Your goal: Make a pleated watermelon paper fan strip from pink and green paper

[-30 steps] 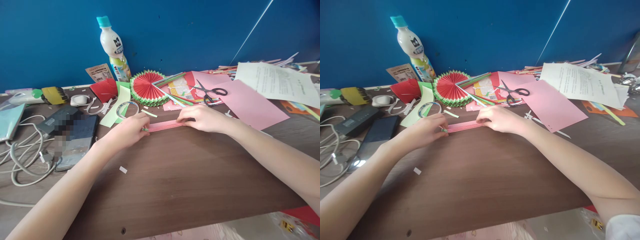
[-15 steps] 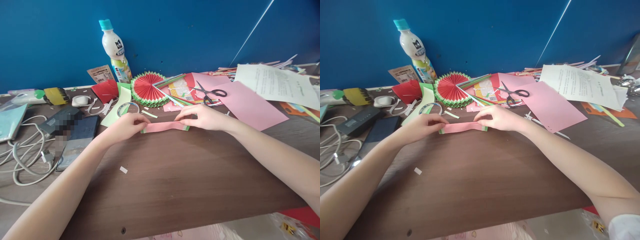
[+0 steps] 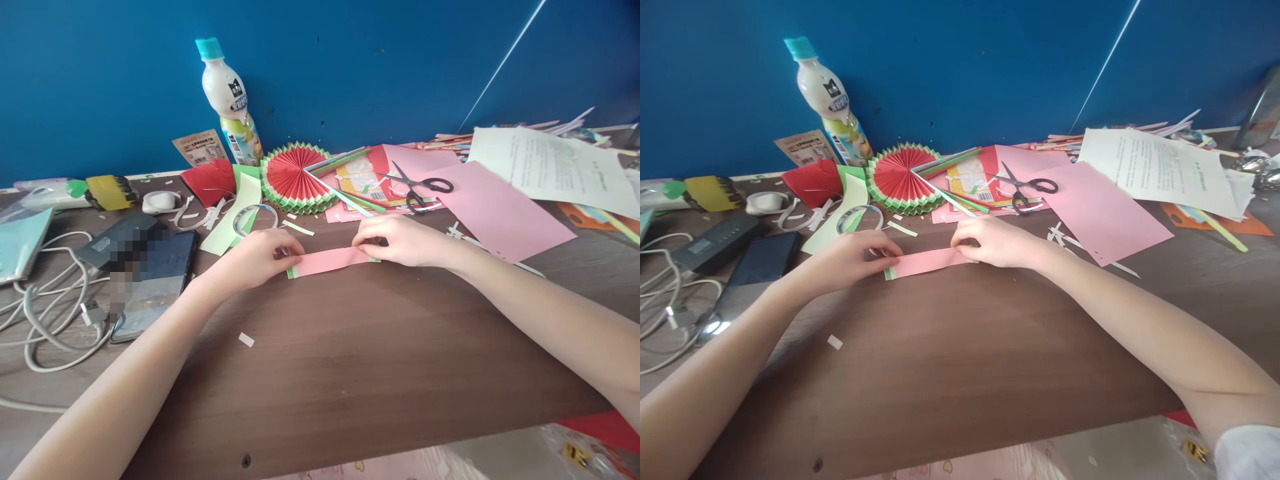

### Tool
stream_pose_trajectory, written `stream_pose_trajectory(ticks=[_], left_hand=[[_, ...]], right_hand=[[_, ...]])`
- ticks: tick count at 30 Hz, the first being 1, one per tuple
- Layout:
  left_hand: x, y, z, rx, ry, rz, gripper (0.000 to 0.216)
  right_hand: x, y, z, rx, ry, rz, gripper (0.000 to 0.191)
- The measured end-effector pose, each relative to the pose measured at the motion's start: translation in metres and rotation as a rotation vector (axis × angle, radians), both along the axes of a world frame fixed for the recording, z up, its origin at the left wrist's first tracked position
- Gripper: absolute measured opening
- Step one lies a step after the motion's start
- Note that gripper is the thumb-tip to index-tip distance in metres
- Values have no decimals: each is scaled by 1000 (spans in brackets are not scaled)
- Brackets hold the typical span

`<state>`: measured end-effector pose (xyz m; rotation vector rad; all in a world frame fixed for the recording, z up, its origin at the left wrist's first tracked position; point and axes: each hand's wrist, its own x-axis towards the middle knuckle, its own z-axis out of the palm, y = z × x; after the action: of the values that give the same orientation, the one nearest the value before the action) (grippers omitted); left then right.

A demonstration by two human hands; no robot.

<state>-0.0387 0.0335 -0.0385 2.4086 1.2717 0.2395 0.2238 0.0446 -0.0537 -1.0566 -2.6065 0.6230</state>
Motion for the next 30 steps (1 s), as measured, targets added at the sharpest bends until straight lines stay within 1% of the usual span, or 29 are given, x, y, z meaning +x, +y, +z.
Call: stream_pose_trajectory(ticks=[4, 10, 16, 18, 20, 23, 27, 30], left_hand=[[2, -1, -2, 50, 21, -22, 19], [4, -2, -9, 117, 23, -65, 17], [3, 0, -13, 255, 82, -180, 16], [5, -2, -14, 289, 97, -179, 15], [9, -5, -15, 293, 87, -149, 15], [17, -10, -18, 260, 34, -102, 16], [23, -12, -23, 233, -26, -83, 14], [25, -13, -24, 220, -36, -77, 11]], right_hand=[[0, 0, -3, 14, 19, 37, 20], [-1, 0, -5, -32, 15, 13, 16], [-2, 0, -9, 50, 6, 45, 13], [-3, -1, -9, 64, 12, 54, 13], [-3, -2, -9, 52, 18, 50, 11], [-8, -4, -10, 9, 35, 12, 9], [-17, -7, -11, -16, 111, -47, 9], [-23, -9, -11, -19, 158, -44, 10]])
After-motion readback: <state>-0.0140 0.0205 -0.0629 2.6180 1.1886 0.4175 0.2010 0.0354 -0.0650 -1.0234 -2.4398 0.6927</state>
